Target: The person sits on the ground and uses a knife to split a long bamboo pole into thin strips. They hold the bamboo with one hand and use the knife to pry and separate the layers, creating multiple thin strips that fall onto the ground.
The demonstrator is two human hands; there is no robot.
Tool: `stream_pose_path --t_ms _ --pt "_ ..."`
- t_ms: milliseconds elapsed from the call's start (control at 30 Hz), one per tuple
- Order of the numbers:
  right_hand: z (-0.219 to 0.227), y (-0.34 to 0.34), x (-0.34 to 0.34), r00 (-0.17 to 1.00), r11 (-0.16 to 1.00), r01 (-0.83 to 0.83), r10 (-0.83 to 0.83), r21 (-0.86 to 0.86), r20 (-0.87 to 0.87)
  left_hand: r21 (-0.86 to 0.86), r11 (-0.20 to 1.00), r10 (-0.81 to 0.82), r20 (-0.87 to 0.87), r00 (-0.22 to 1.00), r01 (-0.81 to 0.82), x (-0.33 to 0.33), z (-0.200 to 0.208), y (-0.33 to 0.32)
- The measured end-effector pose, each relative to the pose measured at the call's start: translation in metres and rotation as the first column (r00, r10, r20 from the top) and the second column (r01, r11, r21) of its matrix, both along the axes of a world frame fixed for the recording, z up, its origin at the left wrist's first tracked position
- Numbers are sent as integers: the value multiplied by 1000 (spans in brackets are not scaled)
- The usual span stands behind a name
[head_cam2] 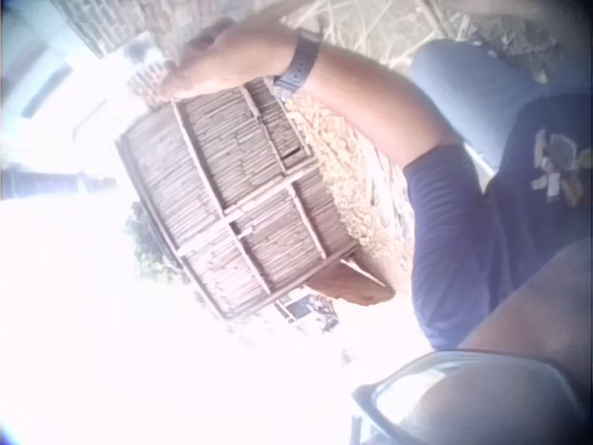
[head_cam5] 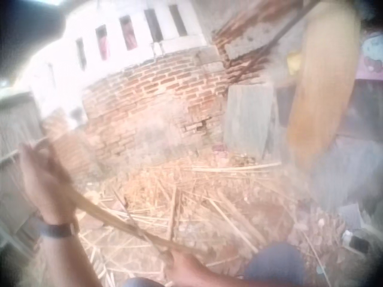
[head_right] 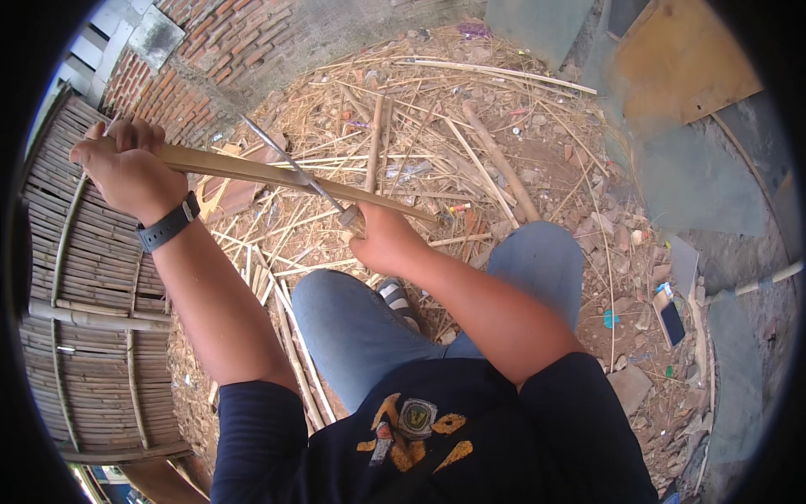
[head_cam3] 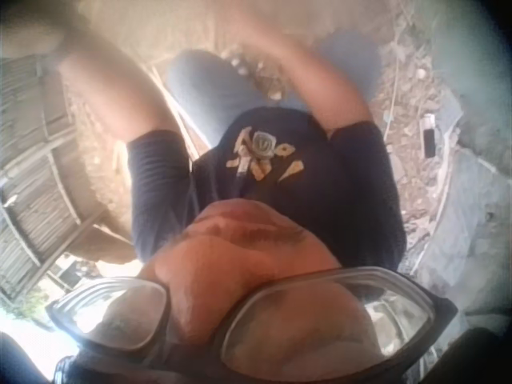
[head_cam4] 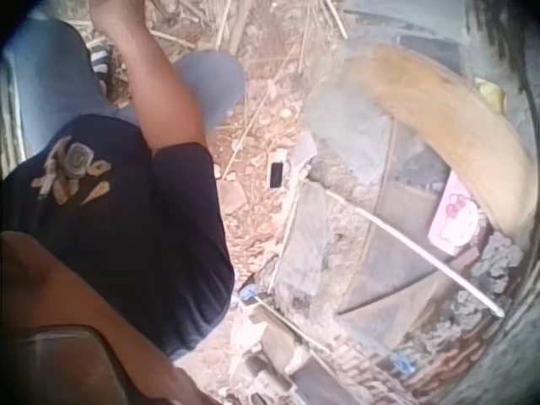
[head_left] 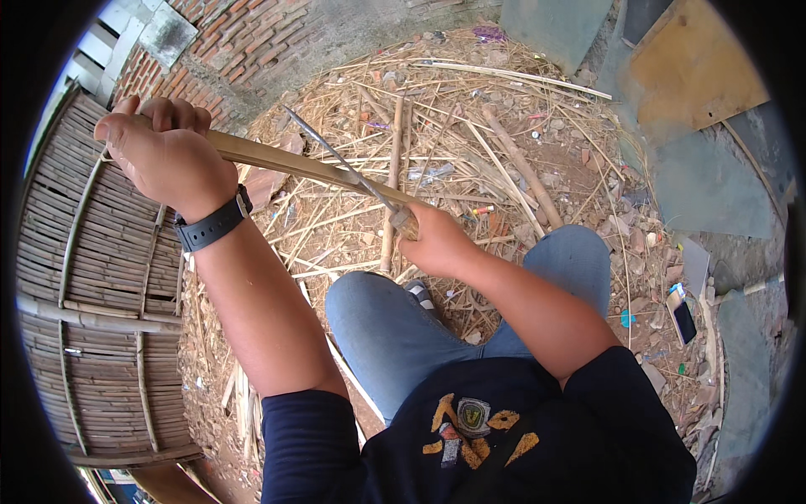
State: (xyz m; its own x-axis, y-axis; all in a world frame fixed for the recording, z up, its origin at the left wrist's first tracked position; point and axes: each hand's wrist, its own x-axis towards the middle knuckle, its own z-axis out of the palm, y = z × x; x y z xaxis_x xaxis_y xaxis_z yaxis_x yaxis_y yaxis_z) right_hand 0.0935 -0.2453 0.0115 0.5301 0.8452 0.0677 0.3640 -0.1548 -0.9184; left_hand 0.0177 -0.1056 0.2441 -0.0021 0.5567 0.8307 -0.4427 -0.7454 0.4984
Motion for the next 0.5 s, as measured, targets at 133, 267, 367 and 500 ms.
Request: stream_pose_path --t_ms 133,267,367,500 --pt "21 -2 -1 998 995 -63 60 -80 -35 30 998 63 -18 998 -62 -7 0 8" --pt "38 1 -17 990 981 -19 -9 195 141 20 1000 7 -6 1000 -7 4 -2 -6" --pt "69 -3 -24 981 975 -106 71 193 181 -5 1000 1 0 1000 -1 -2 -2 -11" --pt "34 -4 5 995 986 -100 97 -133 -26 9 1000 14 -3 1000 -14 -12 1 -5"
